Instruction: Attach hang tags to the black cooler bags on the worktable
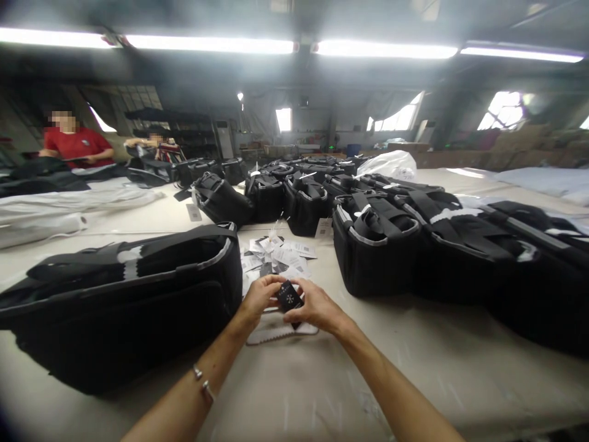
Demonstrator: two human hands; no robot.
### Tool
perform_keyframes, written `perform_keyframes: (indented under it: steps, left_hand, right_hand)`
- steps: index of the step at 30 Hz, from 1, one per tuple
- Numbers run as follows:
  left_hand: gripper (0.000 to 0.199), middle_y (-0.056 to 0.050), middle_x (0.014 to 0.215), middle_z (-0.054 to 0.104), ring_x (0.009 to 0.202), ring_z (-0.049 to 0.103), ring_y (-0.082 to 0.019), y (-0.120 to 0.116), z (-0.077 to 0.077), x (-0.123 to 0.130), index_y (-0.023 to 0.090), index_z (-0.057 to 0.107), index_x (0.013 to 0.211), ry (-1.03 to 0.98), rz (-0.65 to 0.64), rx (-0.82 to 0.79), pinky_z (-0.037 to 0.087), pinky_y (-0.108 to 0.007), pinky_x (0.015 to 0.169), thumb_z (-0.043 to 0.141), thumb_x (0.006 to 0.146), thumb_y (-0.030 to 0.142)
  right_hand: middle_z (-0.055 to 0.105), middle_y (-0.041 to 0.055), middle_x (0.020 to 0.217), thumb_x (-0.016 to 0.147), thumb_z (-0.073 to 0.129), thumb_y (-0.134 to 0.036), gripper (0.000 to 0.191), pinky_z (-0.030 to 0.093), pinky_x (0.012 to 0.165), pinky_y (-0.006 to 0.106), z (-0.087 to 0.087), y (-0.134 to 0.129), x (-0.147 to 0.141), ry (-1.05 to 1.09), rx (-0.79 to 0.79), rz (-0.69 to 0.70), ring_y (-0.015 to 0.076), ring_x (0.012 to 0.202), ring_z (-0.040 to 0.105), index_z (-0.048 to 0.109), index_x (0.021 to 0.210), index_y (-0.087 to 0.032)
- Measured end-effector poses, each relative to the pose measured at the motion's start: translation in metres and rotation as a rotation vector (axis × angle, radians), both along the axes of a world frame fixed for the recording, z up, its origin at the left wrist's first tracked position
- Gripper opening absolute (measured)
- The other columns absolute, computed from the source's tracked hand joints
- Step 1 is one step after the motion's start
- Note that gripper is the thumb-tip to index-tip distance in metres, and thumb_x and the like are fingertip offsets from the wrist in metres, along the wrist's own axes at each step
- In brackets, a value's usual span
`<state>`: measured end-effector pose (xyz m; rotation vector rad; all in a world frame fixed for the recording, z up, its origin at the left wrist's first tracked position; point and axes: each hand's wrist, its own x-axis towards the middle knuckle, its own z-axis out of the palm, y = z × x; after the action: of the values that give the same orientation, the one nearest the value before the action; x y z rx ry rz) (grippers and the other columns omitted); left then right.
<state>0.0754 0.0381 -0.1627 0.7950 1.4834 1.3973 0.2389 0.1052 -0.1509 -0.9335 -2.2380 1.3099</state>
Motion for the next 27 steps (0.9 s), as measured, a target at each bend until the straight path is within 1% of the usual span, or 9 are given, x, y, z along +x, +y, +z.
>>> perform_keyframes:
  steps: [4, 8, 11, 13, 15, 18, 21, 23, 27]
  left_hand:
    - [0.014, -0.003, 0.075, 0.067, 0.063, 0.062, -0.014, 0.001, -0.005, 0.0, 0.013, 0.067, 0.085, 0.027, 0.028, 0.023, 0.051, -0.022, 0.054, 0.058, 0.074, 0.015]
    - [0.008, 0.0, 0.067, 0.065, 0.053, 0.053, -0.01, 0.001, -0.009, 0.004, 0.013, 0.069, 0.076, 0.067, 0.0, 0.036, 0.039, -0.017, 0.046, 0.063, 0.07, 0.012]
    - [0.004, -0.001, 0.061, 0.063, 0.05, 0.053, -0.011, 0.002, -0.01, 0.002, 0.012, 0.069, 0.069, 0.044, -0.028, 0.014, 0.037, -0.018, 0.046, 0.067, 0.067, 0.009]
    - [0.001, -0.003, 0.066, 0.066, 0.056, 0.059, -0.014, 0.006, -0.01, -0.004, 0.013, 0.067, 0.071, -0.008, 0.026, 0.002, 0.043, -0.021, 0.049, 0.067, 0.072, 0.013]
    - [0.011, -0.005, 0.078, 0.069, 0.067, 0.065, -0.016, 0.016, -0.008, -0.01, 0.014, 0.066, 0.08, -0.085, 0.117, 0.011, 0.048, -0.023, 0.055, 0.062, 0.083, 0.024]
    - [0.026, -0.005, 0.087, 0.069, 0.073, 0.066, -0.016, 0.04, -0.002, -0.013, 0.014, 0.066, 0.091, -0.22, 0.183, 0.04, 0.051, -0.026, 0.061, 0.057, 0.093, 0.038]
    - [0.027, -0.004, 0.088, 0.067, 0.072, 0.063, -0.014, 0.069, 0.005, -0.004, 0.012, 0.064, 0.096, -0.338, 0.22, 0.054, 0.054, -0.028, 0.064, 0.059, 0.095, 0.039]
    - [0.026, -0.005, 0.095, 0.066, 0.076, 0.063, -0.014, 0.085, 0.008, 0.003, 0.012, 0.063, 0.103, -0.408, 0.25, 0.058, 0.056, -0.03, 0.068, 0.06, 0.095, 0.037]
    - [0.031, -0.007, 0.105, 0.065, 0.085, 0.065, -0.017, 0.1, 0.016, 0.004, 0.014, 0.06, 0.114, -0.52, 0.291, 0.078, 0.058, -0.034, 0.073, 0.06, 0.095, 0.038]
  right_hand:
    - [0.069, 0.0043, 0.087, 0.078, 0.072, -0.035, 0.024, 0.051, 0.071, 0.025, 0.008, 0.019, -0.025, 0.13, -0.24, -0.028, 0.0182, 0.083, 0.065, 0.071, 0.091, -0.015]
    - [0.068, 0.0064, 0.081, 0.089, 0.058, -0.032, 0.02, 0.052, 0.064, 0.024, 0.017, 0.036, -0.067, 0.161, -0.346, -0.101, 0.013, 0.067, 0.064, 0.062, 0.084, -0.013]
    - [0.066, 0.0041, 0.077, 0.089, 0.054, -0.026, 0.013, 0.047, 0.053, 0.02, 0.021, 0.04, -0.087, 0.177, -0.354, -0.137, 0.0078, 0.053, 0.055, 0.056, 0.083, -0.015]
    - [0.061, -0.0002, 0.068, 0.088, 0.054, -0.026, 0.013, 0.036, 0.043, 0.018, 0.021, 0.039, -0.09, 0.167, -0.308, -0.171, 0.0052, 0.042, 0.042, 0.053, 0.079, -0.016]
    - [0.054, -0.0038, 0.059, 0.086, 0.055, -0.024, 0.014, 0.029, 0.04, 0.018, 0.017, 0.036, -0.086, 0.126, -0.239, -0.186, 0.0052, 0.039, 0.034, 0.053, 0.074, -0.017]
    - [0.055, -0.0028, 0.057, 0.08, 0.056, -0.018, 0.012, 0.035, 0.046, 0.02, 0.012, 0.031, -0.078, 0.043, -0.083, -0.173, 0.0088, 0.045, 0.044, 0.057, 0.068, -0.016]
    - [0.066, 0.0021, 0.072, 0.078, 0.053, -0.011, 0.013, 0.043, 0.065, 0.023, 0.012, 0.028, -0.071, -0.025, 0.121, -0.177, 0.0146, 0.07, 0.06, 0.063, 0.071, -0.016]
    - [0.069, 0.005, 0.082, 0.079, 0.052, -0.01, 0.017, 0.043, 0.074, 0.025, 0.012, 0.026, -0.067, -0.072, 0.247, -0.203, 0.0177, 0.081, 0.062, 0.066, 0.077, -0.017]
    - [0.068, 0.0068, 0.08, 0.082, 0.049, -0.01, 0.019, 0.04, 0.073, 0.029, 0.006, 0.012, -0.055, -0.162, 0.383, -0.194, 0.0196, 0.076, 0.061, 0.067, 0.086, -0.017]
